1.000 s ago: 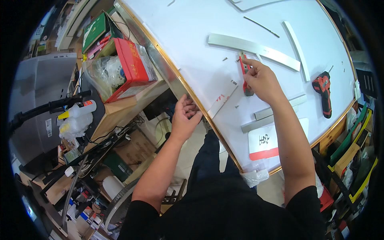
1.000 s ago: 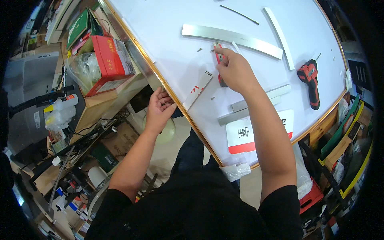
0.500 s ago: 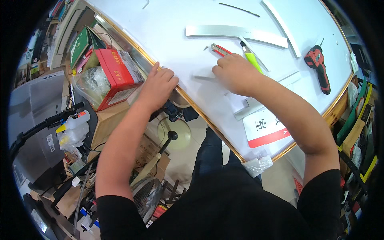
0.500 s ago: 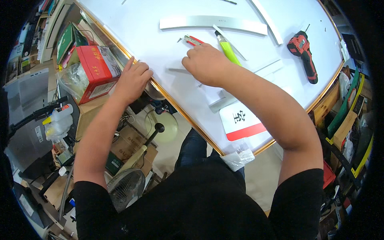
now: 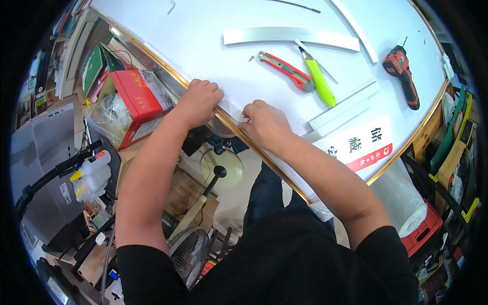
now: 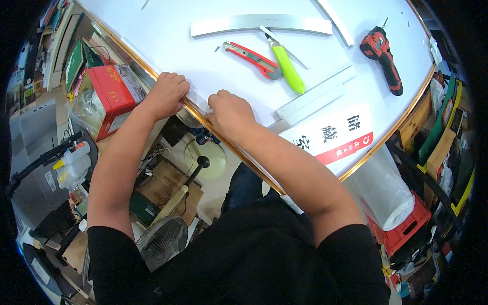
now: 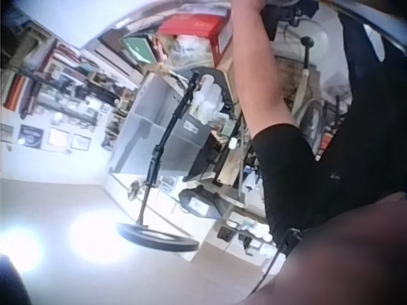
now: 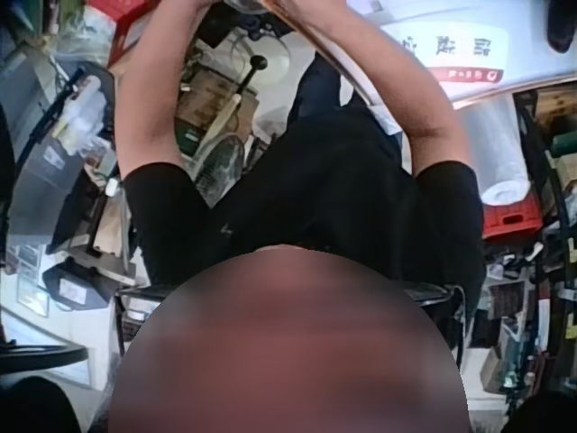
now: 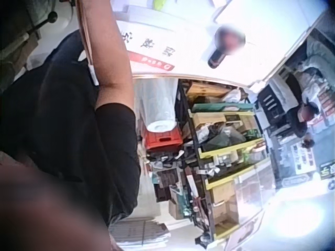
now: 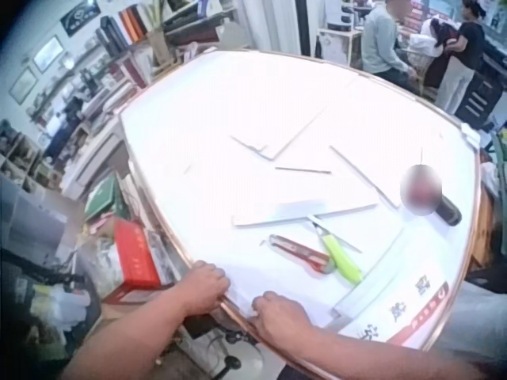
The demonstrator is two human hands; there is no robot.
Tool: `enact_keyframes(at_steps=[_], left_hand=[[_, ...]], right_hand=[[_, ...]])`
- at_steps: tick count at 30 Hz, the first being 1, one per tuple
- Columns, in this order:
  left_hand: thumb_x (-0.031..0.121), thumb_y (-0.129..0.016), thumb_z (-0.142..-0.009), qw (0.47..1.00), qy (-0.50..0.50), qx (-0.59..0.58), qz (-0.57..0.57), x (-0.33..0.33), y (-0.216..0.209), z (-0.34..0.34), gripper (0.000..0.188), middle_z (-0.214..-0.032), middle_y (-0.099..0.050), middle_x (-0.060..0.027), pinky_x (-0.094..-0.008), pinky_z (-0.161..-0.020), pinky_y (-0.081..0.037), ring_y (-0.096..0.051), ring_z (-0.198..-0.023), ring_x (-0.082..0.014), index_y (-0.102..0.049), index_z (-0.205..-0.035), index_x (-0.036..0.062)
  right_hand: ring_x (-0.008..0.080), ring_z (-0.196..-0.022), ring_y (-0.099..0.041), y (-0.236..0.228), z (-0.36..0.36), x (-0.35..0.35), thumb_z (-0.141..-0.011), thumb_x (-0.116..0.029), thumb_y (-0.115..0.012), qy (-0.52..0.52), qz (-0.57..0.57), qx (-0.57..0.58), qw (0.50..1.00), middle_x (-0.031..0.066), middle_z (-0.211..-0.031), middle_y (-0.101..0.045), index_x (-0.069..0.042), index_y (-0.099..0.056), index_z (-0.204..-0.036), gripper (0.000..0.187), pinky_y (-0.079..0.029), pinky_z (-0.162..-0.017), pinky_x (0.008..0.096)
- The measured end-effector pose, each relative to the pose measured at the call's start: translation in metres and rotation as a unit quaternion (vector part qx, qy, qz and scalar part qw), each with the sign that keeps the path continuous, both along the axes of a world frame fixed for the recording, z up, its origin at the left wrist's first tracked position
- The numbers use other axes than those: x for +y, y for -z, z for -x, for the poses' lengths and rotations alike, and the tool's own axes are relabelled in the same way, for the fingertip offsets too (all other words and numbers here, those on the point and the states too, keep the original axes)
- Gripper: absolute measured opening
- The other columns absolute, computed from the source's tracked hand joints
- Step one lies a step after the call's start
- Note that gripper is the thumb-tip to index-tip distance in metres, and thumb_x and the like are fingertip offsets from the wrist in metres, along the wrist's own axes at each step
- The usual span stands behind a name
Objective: The person assembles a sign by cutting white strips with a utility knife, positioning them on a white board, and securing them with a cordless drill. They handle screws and strips, aligning and fastening components along the board's edge.
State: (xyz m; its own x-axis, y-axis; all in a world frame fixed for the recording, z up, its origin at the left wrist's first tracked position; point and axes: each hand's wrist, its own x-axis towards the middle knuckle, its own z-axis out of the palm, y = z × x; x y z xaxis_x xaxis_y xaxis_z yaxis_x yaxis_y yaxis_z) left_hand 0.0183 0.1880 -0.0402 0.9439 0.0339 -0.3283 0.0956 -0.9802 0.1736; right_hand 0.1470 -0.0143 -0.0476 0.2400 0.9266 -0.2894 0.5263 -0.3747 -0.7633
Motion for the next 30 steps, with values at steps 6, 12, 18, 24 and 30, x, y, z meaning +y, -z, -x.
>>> enact_keyframes(at_steps=[6, 12, 18, 24, 30], left_hand=[[0.006, -0.072, -0.066, 1.0, -0.009, -0.017, 0.012, 0.001, 0.001, 0.001, 0.026, -0.093, -0.058, -0.0092, -0.0445, -0.089, -0.043, -0.058, -0.098, -0.0321, -0.055, -0.085, 0.0099], [0.01, -0.072, -0.071, 0.999, -0.006, 0.027, -0.024, 0.0, 0.0, -0.001, 0.021, -0.098, -0.063, -0.0078, -0.0439, -0.089, -0.045, -0.061, -0.102, -0.0288, -0.063, -0.09, 0.0093], [0.009, -0.073, -0.069, 1.0, -0.004, 0.013, -0.009, 0.0, 0.0, -0.002, 0.027, -0.095, -0.062, -0.008, -0.0449, -0.085, -0.045, -0.061, -0.098, -0.0301, -0.058, -0.091, 0.0104], [0.01, -0.074, -0.069, 1.0, -0.004, 0.008, 0.0, 0.0, 0.0, -0.002, 0.034, -0.094, -0.063, -0.0075, -0.0463, -0.084, -0.046, -0.062, -0.096, -0.0312, -0.056, -0.097, 0.0109], [0.008, -0.074, -0.069, 1.0, 0.01, 0.013, -0.002, -0.002, -0.004, -0.005, 0.032, -0.096, -0.06, -0.0091, -0.0449, -0.086, -0.044, -0.059, -0.098, -0.0321, -0.054, -0.094, 0.0112]], right_hand=[[0.0372, -0.094, -0.067, -0.001, 0.012, 0.003, -0.087, -0.019, -0.07, 0.05, 0.022, 0.032, 0.998, 0.0183, -0.098, -0.066, -0.003, -0.073, -0.093, 0.017, -0.054, -0.084, 0.0464], [0.0384, -0.091, -0.067, 0.009, 0.027, 0.004, -0.087, -0.017, -0.069, 0.118, -0.012, 0.036, 0.992, 0.0193, -0.096, -0.066, -0.003, -0.073, -0.09, 0.014, -0.054, -0.083, 0.0464], [0.0393, -0.091, -0.066, 0.012, 0.027, 0.008, -0.085, -0.016, -0.071, 0.136, 0.004, 0.067, 0.988, 0.0203, -0.094, -0.065, -0.002, -0.073, -0.087, 0.015, -0.054, -0.082, 0.047], [0.0404, -0.09, -0.066, 0.014, 0.028, 0.011, -0.084, -0.015, -0.071, 0.128, 0.018, 0.076, 0.989, 0.021, -0.093, -0.066, -0.001, -0.074, -0.086, 0.014, -0.054, -0.082, 0.0476], [0.0383, -0.093, -0.065, 0.015, 0.011, 0.009, -0.086, -0.016, -0.069, 0.044, 0.036, 0.081, 0.995, 0.018, -0.095, -0.065, -0.003, -0.074, -0.092, 0.015, -0.053, -0.083, 0.0462]])
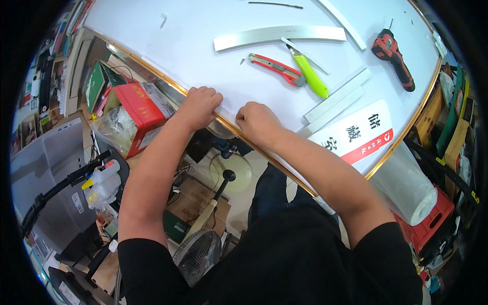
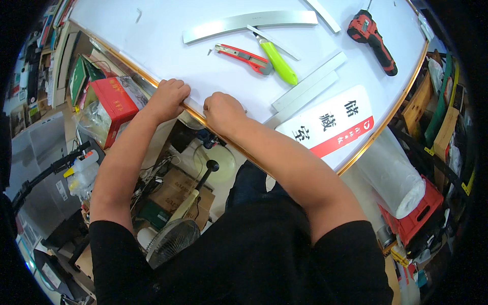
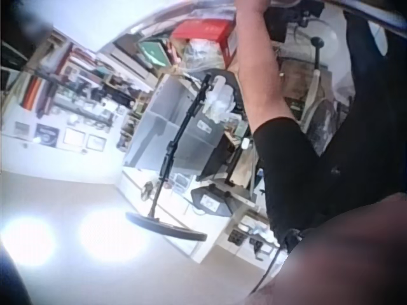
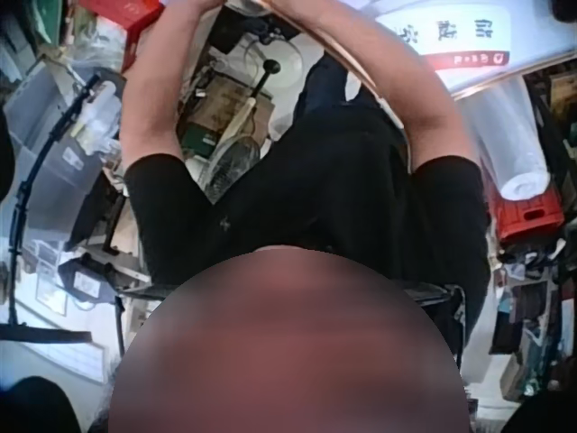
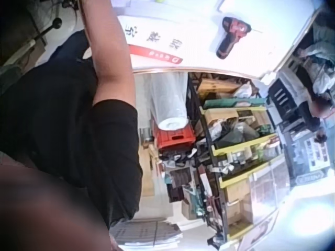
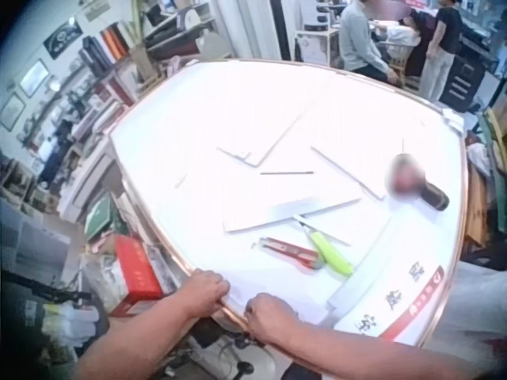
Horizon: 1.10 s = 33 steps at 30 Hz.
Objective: The person assembles a sign by cutting white strips with a utility knife, positioning them on a white board, and securing them with a cordless drill. They handle screws and strips, aligning and fastening components along the board's edge.
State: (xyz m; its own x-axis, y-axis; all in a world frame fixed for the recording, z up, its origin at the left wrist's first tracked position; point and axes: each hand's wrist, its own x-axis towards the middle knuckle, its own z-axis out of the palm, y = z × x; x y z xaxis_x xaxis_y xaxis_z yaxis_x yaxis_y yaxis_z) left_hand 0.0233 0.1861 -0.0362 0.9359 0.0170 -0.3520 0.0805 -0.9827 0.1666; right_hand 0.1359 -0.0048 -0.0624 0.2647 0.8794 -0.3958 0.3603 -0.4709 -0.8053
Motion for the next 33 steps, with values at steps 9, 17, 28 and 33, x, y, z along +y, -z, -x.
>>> enact_keyframes(at_steps=[9, 17, 28, 33], left_hand=[[0.014, -0.073, -0.079, 0.999, 0.025, 0.017, -0.021, -0.006, -0.008, 0.006, 0.03, -0.105, -0.061, -0.0076, -0.0443, -0.091, -0.045, -0.059, -0.105, -0.0301, -0.058, -0.105, 0.0102], [0.012, -0.069, -0.079, 0.987, 0.139, -0.071, 0.041, -0.01, -0.006, 0.007, 0.03, -0.101, -0.059, -0.0064, -0.0411, -0.088, -0.049, -0.059, -0.1, -0.0274, -0.059, -0.108, 0.0102], [0.015, -0.067, -0.079, 0.985, 0.157, -0.069, 0.014, -0.013, -0.006, 0.005, 0.015, -0.094, -0.059, -0.0043, -0.0379, -0.084, -0.049, -0.061, -0.093, -0.0247, -0.059, -0.091, 0.011], [0.015, -0.067, -0.078, 0.981, 0.179, -0.078, 0.017, -0.011, -0.004, 0.005, 0.014, -0.092, -0.059, -0.0056, -0.0378, -0.084, -0.049, -0.061, -0.091, -0.0248, -0.06, -0.089, 0.0104]], right_hand=[[0.0336, -0.099, -0.061, -0.005, -0.055, -0.067, -0.083, -0.005, -0.061, -0.203, -0.055, -0.217, 0.953, 0.0146, -0.102, -0.062, -0.004, -0.068, -0.1, 0.019, -0.052, -0.086, 0.0448], [0.0316, -0.1, -0.062, -0.026, 0.009, -0.053, -0.083, -0.033, -0.076, -0.088, -0.02, -0.164, 0.982, 0.0185, -0.103, -0.062, 0.001, -0.064, -0.103, 0.041, -0.054, -0.085, 0.0414], [0.036, -0.077, -0.066, 0.003, 0.023, -0.033, -0.076, -0.023, -0.073, -0.069, -0.079, -0.219, 0.97, 0.0168, -0.084, -0.062, 0.0, -0.057, -0.091, 0.031, -0.056, -0.068, 0.046], [0.0366, -0.077, -0.066, 0.004, 0.022, -0.031, -0.077, -0.023, -0.071, -0.095, -0.07, -0.206, 0.971, 0.0178, -0.086, -0.063, 0.001, -0.057, -0.092, 0.031, -0.055, -0.069, 0.0461]])
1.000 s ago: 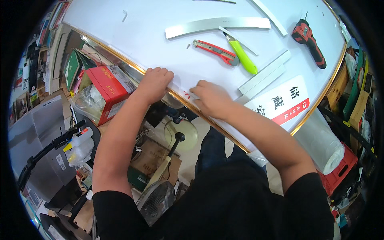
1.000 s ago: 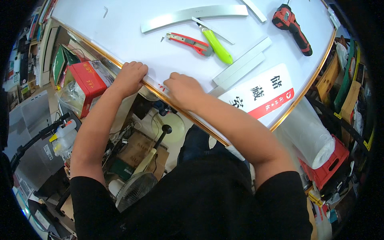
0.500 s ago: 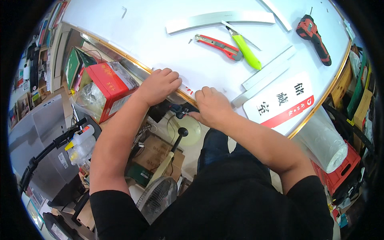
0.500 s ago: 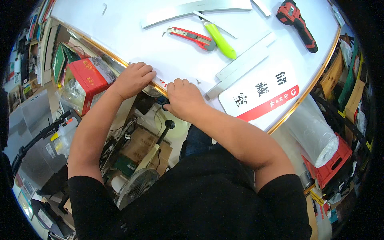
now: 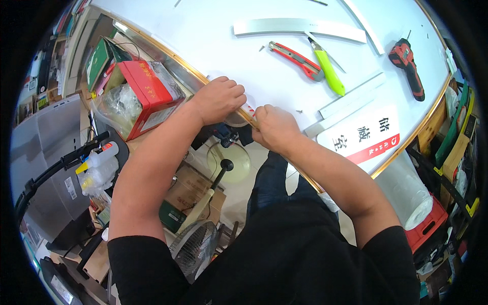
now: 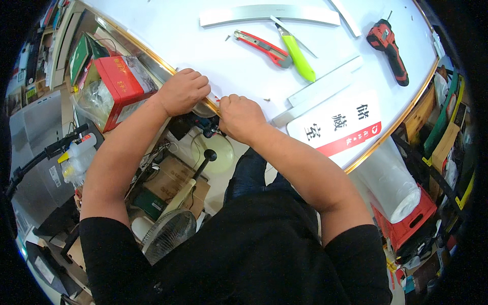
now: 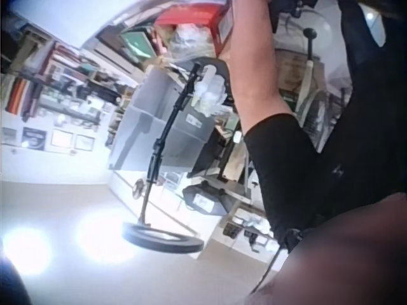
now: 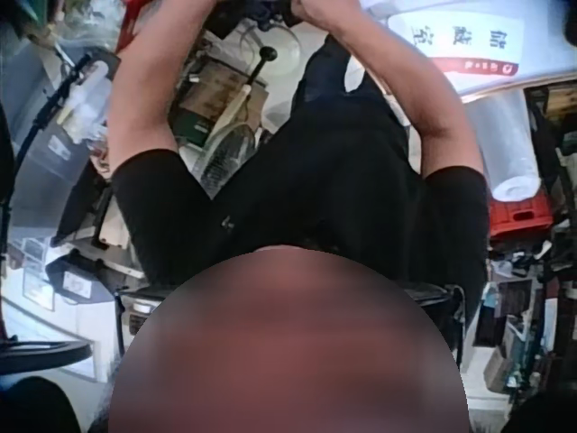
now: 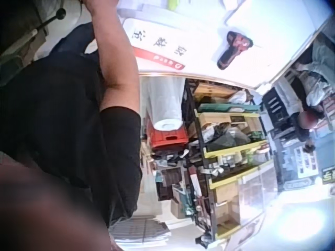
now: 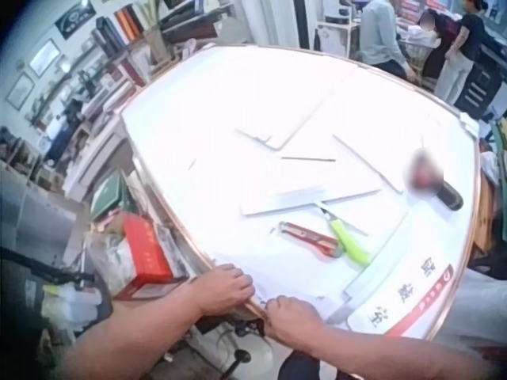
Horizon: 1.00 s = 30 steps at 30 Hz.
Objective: The person assembles a sign by cutting white strips with a utility knife, positioning them on a white board, and securing them with a cordless drill. They handle screws and strips, aligning and fastening components along the board's edge.
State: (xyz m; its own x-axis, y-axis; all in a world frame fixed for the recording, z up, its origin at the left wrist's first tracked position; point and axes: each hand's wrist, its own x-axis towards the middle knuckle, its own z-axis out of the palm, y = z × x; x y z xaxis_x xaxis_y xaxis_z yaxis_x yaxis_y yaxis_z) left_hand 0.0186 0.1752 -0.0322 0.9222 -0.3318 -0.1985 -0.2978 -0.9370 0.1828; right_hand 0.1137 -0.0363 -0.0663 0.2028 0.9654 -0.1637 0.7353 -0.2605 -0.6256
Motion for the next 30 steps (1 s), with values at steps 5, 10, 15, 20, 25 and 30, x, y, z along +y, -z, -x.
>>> enact_keyframes(at_steps=[5, 10, 15, 20, 25, 30], left_hand=[[0.015, -0.067, -0.079, 1.0, 0.015, 0.007, -0.001, 0.002, 0.003, -0.003, 0.014, -0.091, -0.059, -0.0062, -0.0377, -0.085, -0.048, -0.062, -0.091, -0.0254, -0.059, -0.089, 0.0098], [0.013, -0.071, -0.077, 0.992, -0.12, -0.003, 0.051, 0.007, 0.001, 0.008, 0.019, -0.095, -0.059, -0.0078, -0.0407, -0.088, -0.048, -0.06, -0.098, -0.0286, -0.059, -0.091, 0.009], [0.012, -0.066, -0.081, 0.983, -0.18, -0.041, -0.02, 0.026, -0.001, 0.018, 0.012, -0.1, -0.061, -0.0055, -0.0398, -0.091, -0.047, -0.06, -0.104, -0.0266, -0.062, -0.091, 0.0119], [0.013, -0.072, -0.077, 0.989, -0.127, 0.064, -0.038, 0.037, 0.007, 0.003, 0.017, -0.097, -0.061, -0.0061, -0.0402, -0.091, -0.045, -0.059, -0.102, -0.0266, -0.061, -0.09, 0.0107], [0.012, -0.07, -0.077, 0.987, -0.121, 0.101, -0.032, 0.041, 0.007, -0.002, 0.014, -0.097, -0.063, -0.0049, -0.0391, -0.093, -0.044, -0.06, -0.103, -0.0252, -0.063, -0.089, 0.0111], [0.01, -0.071, -0.074, 0.988, -0.125, 0.086, -0.026, 0.04, 0.006, -0.001, 0.017, -0.096, -0.062, -0.0048, -0.0394, -0.093, -0.043, -0.06, -0.102, -0.0251, -0.064, -0.089, 0.011]], right_hand=[[0.0368, -0.08, -0.067, -0.008, -0.001, 0.003, -0.078, -0.022, -0.07, 0.0, 0.017, 0.002, 1.0, 0.0183, -0.088, -0.064, 0.001, -0.058, -0.095, 0.031, -0.056, -0.071, 0.0459], [0.0364, -0.086, -0.07, -0.029, -0.004, 0.018, -0.08, -0.022, -0.071, 0.015, 0.087, 0.018, 0.996, 0.0198, -0.095, -0.068, 0.002, -0.06, -0.1, 0.033, -0.058, -0.077, 0.0439], [0.0365, -0.083, -0.07, -0.031, -0.002, 0.051, -0.084, -0.033, -0.075, 0.005, 0.108, 0.007, 0.994, 0.0199, -0.09, -0.068, 0.002, -0.057, -0.098, 0.042, -0.057, -0.074, 0.0443], [0.0359, -0.08, -0.071, -0.029, 0.004, 0.066, -0.084, -0.03, -0.072, 0.002, 0.104, -0.022, 0.994, 0.019, -0.087, -0.07, 0.001, -0.059, -0.096, 0.036, -0.058, -0.071, 0.0448], [0.0368, -0.077, -0.073, -0.021, 0.003, 0.082, -0.085, -0.025, -0.065, -0.013, 0.129, -0.022, 0.991, 0.0194, -0.084, -0.072, 0.0, -0.063, -0.096, 0.027, -0.059, -0.071, 0.0453], [0.037, -0.068, -0.07, -0.016, -0.001, 0.085, -0.084, -0.031, -0.068, -0.036, 0.114, -0.018, 0.993, 0.0195, -0.074, -0.069, 0.001, -0.059, -0.09, 0.034, -0.057, -0.064, 0.0468]])
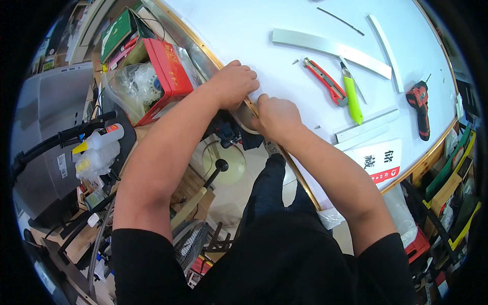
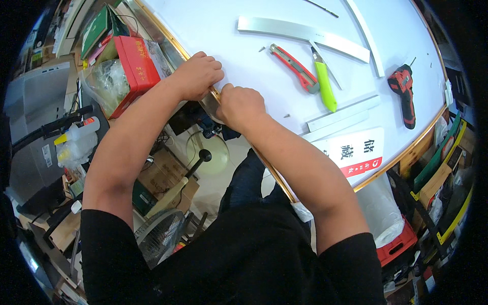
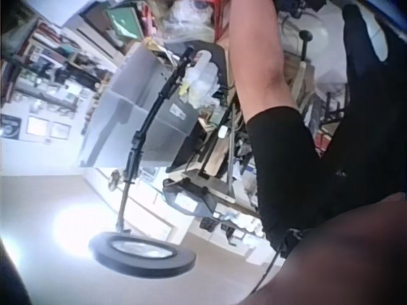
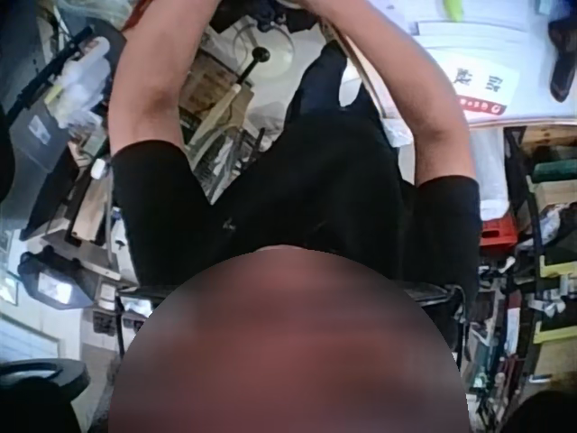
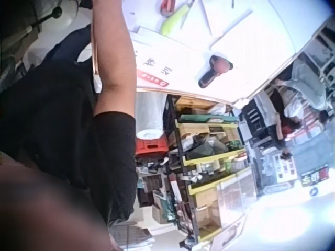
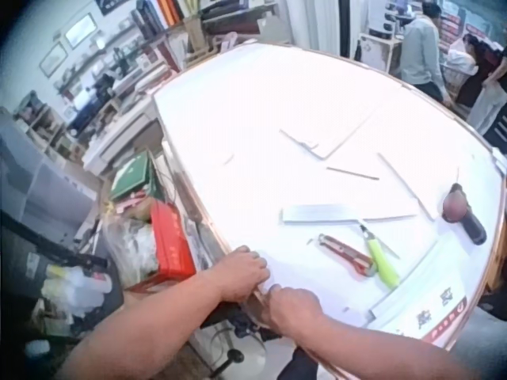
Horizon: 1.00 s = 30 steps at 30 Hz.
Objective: The person assembles a sign by cutting white strips with a utility knife, positioning them on a white board, and securing them with a cordless drill. They handle screws and strips, aligning and fastening components along the board's edge.
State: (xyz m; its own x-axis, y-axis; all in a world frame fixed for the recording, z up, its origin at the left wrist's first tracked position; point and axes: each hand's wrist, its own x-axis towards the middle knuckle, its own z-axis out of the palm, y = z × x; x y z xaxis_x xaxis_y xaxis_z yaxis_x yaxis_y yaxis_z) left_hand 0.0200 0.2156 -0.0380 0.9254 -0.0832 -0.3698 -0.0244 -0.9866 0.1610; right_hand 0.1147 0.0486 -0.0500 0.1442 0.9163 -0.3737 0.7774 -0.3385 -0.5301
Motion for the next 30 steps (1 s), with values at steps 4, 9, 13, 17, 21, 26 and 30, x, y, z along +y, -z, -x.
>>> enact_keyframes(at_steps=[4, 9, 13, 17, 21, 26, 30], left_hand=[[0.009, -0.071, -0.072, 1.0, -0.005, 0.014, 0.006, 0.0, -0.001, -0.001, 0.017, -0.095, -0.062, -0.0047, -0.0395, -0.093, -0.044, -0.061, -0.102, -0.0249, -0.064, -0.087, 0.0111], [0.01, -0.072, -0.073, 0.999, -0.01, 0.033, -0.015, 0.0, -0.002, -0.004, 0.018, -0.099, -0.065, -0.0027, -0.0385, -0.094, -0.044, -0.061, -0.106, -0.0224, -0.067, -0.09, 0.0137], [0.011, -0.071, -0.075, 0.999, -0.017, 0.028, -0.028, -0.005, -0.004, -0.001, 0.021, -0.103, -0.066, -0.0035, -0.0385, -0.095, -0.045, -0.061, -0.108, -0.0234, -0.068, -0.096, 0.0139], [0.012, -0.067, -0.079, 0.998, -0.012, -0.051, -0.018, -0.023, -0.005, 0.004, 0.018, -0.101, -0.064, -0.0052, -0.0389, -0.095, -0.045, -0.06, -0.106, -0.0257, -0.065, -0.097, 0.0129], [0.012, -0.063, -0.082, 0.991, 0.059, -0.082, 0.086, -0.038, 0.001, 0.003, 0.01, -0.097, -0.061, -0.0051, -0.0381, -0.09, -0.047, -0.06, -0.102, -0.0248, -0.062, -0.092, 0.0116], [0.012, -0.063, -0.081, 0.988, 0.092, -0.084, 0.095, -0.038, 0.006, 0.002, 0.007, -0.094, -0.061, -0.0054, -0.0366, -0.087, -0.048, -0.061, -0.096, -0.0246, -0.061, -0.087, 0.0108], [0.012, -0.063, -0.081, 0.988, 0.104, -0.072, 0.088, -0.039, 0.007, 0.001, 0.007, -0.095, -0.061, -0.0054, -0.0367, -0.088, -0.048, -0.061, -0.096, -0.0249, -0.06, -0.087, 0.0108]], right_hand=[[0.0375, -0.069, -0.07, -0.003, -0.003, 0.003, -0.084, -0.03, -0.066, -0.021, 0.002, -0.001, 1.0, 0.0208, -0.076, -0.069, 0.001, -0.06, -0.09, 0.032, -0.057, -0.066, 0.0473], [0.0365, -0.083, -0.073, -0.006, -0.002, 0.007, -0.084, -0.025, -0.068, -0.039, 0.038, 0.005, 0.999, 0.0203, -0.088, -0.073, 0.0, -0.063, -0.097, 0.028, -0.058, -0.075, 0.0461], [0.0376, -0.083, -0.072, -0.013, 0.002, -0.008, -0.086, -0.03, -0.07, 0.001, 0.008, -0.004, 1.0, 0.0193, -0.088, -0.073, 0.0, -0.062, -0.101, 0.034, -0.058, -0.076, 0.0455], [0.0378, -0.079, -0.072, -0.026, -0.004, -0.05, -0.087, -0.033, -0.07, -0.008, 0.081, -0.003, 0.997, 0.018, -0.086, -0.072, 0.0, -0.061, -0.103, 0.037, -0.058, -0.073, 0.045], [0.0363, -0.074, -0.072, -0.022, -0.006, -0.065, -0.086, -0.031, -0.067, -0.019, 0.09, -0.016, 0.996, 0.0176, -0.081, -0.072, -0.001, -0.065, -0.094, 0.031, -0.058, -0.069, 0.0459], [0.035, -0.069, -0.071, -0.007, -0.007, -0.065, -0.082, -0.026, -0.064, -0.033, 0.027, -0.013, 0.999, 0.0182, -0.077, -0.071, -0.002, -0.067, -0.085, 0.024, -0.058, -0.066, 0.0469], [0.035, -0.068, -0.071, -0.002, -0.007, -0.068, -0.082, -0.024, -0.062, -0.04, 0.009, -0.014, 0.999, 0.0186, -0.077, -0.071, -0.002, -0.067, -0.085, 0.022, -0.058, -0.066, 0.0469]])
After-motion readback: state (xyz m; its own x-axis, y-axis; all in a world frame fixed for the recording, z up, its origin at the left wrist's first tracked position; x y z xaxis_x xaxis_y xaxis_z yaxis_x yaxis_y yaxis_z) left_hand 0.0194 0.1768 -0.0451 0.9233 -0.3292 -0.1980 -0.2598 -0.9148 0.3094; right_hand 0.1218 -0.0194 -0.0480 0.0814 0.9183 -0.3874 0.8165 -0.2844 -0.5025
